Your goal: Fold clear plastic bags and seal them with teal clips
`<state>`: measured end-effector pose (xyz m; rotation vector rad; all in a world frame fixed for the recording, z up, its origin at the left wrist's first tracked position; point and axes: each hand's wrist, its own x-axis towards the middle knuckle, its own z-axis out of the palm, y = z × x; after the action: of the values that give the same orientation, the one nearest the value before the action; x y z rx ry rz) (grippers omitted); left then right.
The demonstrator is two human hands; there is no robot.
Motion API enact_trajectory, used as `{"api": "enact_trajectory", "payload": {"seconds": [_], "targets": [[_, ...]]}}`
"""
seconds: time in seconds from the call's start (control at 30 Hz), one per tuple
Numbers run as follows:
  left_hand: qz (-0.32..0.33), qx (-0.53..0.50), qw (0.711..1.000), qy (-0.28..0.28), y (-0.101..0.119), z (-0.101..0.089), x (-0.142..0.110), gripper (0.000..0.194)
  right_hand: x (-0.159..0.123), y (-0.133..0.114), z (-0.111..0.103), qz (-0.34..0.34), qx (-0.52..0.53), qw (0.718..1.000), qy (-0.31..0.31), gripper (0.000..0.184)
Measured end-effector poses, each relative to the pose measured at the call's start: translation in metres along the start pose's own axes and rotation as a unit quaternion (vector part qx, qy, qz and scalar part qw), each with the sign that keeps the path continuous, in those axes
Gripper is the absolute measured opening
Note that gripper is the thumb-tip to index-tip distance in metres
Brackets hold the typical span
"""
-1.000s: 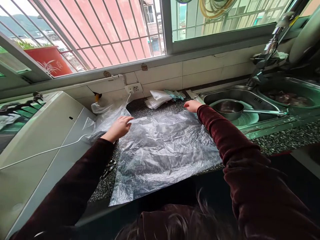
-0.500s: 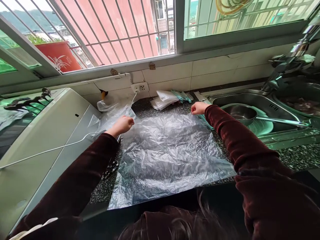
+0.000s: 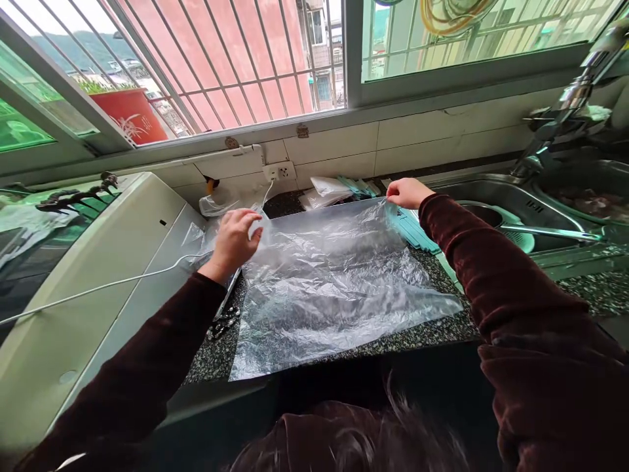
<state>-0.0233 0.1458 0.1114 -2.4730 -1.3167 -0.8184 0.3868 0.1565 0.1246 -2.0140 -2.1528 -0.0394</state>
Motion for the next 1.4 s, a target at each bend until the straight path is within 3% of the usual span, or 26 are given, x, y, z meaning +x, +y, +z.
{"api": "enact_trajectory", "payload": {"seconds": [0.07, 0.17, 0.23, 0.33, 0.5, 0.63, 0.77, 0.87, 0.93, 1.0, 1.07, 1.13, 1.23, 1.3, 1.4], "targets": [[0.089, -0.085, 0.992, -0.024, 0.038, 0.005, -0.018, 0.024, -0.004, -0.003, -0.001, 0.015, 0.011, 0.999, 0.042, 0.019], [0.198, -0.175, 0.954, -0.144, 0.092, 0.025, -0.048, 0.029, -0.011, -0.006, -0.002, 0.033, 0.036, 0.994, 0.095, 0.02], [0.204, -0.175, 0.938, -0.219, 0.114, 0.043, -0.065, 0.039, -0.016, -0.007, -0.004, 0.023, 0.052, 0.991, 0.124, 0.019], [0.165, -0.14, 0.932, -0.289, 0.123, 0.064, -0.079, 0.053, -0.02, -0.005, -0.01, 0.003, 0.066, 0.984, 0.165, 0.018], [0.151, -0.132, 0.925, -0.323, 0.116, 0.07, -0.078, 0.059, -0.023, 0.004, -0.02, -0.015, 0.071, 0.974, 0.216, 0.016], [0.145, -0.154, 0.93, -0.3, 0.115, 0.06, -0.07, 0.061, -0.023, 0.007, -0.022, -0.016, 0.076, 0.967, 0.244, 0.014], [0.138, -0.155, 0.959, -0.195, 0.099, 0.054, -0.049, 0.049, -0.027, 0.004, -0.027, -0.016, 0.076, 0.965, 0.252, 0.017], [0.05, -0.118, 0.989, -0.069, 0.071, 0.053, -0.021, 0.041, -0.035, -0.001, -0.035, -0.025, 0.073, 0.966, 0.245, 0.02], [-0.007, -0.084, 0.996, -0.033, 0.049, 0.053, 0.0, 0.045, -0.042, -0.006, -0.041, -0.025, 0.07, 0.968, 0.239, 0.022], [-0.06, -0.055, 0.996, -0.04, 0.03, 0.052, 0.016, 0.052, -0.048, -0.01, -0.045, -0.022, 0.066, 0.97, 0.232, 0.024], [-0.118, -0.032, 0.989, -0.085, 0.017, 0.051, 0.026, 0.054, -0.053, -0.012, -0.048, -0.016, 0.063, 0.972, 0.227, 0.026], [-0.142, -0.009, 0.981, -0.135, 0.011, 0.047, 0.03, 0.042, -0.056, -0.011, -0.051, -0.016, 0.059, 0.975, 0.214, 0.028], [-0.123, 0.007, 0.977, -0.175, 0.009, 0.036, 0.032, 0.019, -0.06, -0.007, -0.057, -0.01, 0.041, 0.979, 0.202, 0.029], [-0.108, 0.006, 0.98, -0.169, 0.01, 0.026, 0.032, 0.017, -0.066, -0.012, -0.061, 0.0, 0.019, 0.973, 0.228, 0.027], [-0.094, 0.006, 0.986, -0.137, 0.013, 0.013, 0.033, 0.017, -0.083, -0.041, -0.049, -0.044, 0.021, 0.956, 0.29, 0.026]]}}
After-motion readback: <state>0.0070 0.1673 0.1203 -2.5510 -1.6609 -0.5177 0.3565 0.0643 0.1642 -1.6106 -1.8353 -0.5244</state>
